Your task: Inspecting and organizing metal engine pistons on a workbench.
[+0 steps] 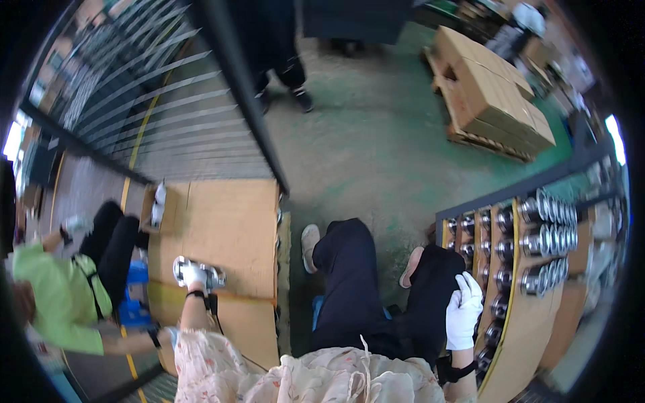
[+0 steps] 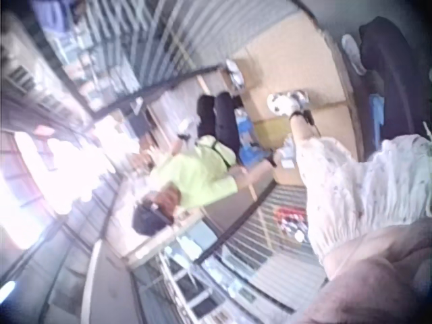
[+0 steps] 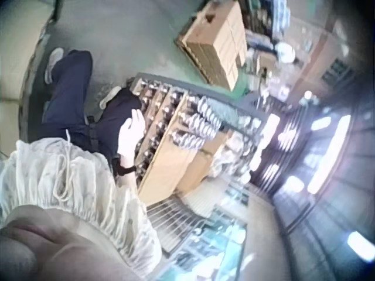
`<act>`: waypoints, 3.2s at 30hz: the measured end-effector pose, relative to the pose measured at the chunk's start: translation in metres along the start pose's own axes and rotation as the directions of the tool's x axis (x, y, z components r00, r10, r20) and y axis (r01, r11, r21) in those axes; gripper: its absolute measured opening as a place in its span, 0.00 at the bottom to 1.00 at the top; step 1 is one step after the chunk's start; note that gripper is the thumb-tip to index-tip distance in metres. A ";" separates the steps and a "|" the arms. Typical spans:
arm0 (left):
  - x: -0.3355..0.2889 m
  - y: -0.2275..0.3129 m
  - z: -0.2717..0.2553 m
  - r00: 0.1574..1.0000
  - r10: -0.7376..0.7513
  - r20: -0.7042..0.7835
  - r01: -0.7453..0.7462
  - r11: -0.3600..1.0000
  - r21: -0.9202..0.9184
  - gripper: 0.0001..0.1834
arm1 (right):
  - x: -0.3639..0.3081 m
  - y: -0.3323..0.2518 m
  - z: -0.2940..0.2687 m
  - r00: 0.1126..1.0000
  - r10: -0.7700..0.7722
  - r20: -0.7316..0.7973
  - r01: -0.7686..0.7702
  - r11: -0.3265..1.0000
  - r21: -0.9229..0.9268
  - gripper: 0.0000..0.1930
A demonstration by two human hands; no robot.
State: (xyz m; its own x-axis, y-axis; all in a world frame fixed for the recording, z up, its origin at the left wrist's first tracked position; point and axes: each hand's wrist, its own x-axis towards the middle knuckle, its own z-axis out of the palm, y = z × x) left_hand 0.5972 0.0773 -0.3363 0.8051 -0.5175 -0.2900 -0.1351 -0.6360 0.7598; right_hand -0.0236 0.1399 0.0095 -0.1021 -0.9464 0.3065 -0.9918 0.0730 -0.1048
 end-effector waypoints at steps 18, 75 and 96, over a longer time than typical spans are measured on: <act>-0.276 0.267 -0.066 0.221 0.573 0.789 -0.974 0.081 0.214 0.09 | -0.005 -0.080 0.003 0.903 -0.417 -0.105 0.308 0.455 0.836 0.15; -0.757 0.475 0.144 -0.859 0.298 0.417 -0.414 0.074 -0.907 0.09 | 0.112 0.617 -0.096 0.873 0.436 -0.221 -0.435 0.899 0.055 0.18; -0.754 0.383 0.214 -0.864 0.485 0.132 -0.325 -0.338 -0.883 0.07 | -0.066 0.296 -0.108 0.795 0.582 0.170 -0.594 0.804 0.031 0.16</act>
State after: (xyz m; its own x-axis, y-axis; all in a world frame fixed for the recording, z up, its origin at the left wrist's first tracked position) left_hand -0.1848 0.1016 0.0486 -0.8378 0.0632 0.5422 0.2943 0.8889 0.3511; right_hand -0.3188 0.2582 0.0606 -0.6450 -0.7638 0.0216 -0.7340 0.6115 -0.2954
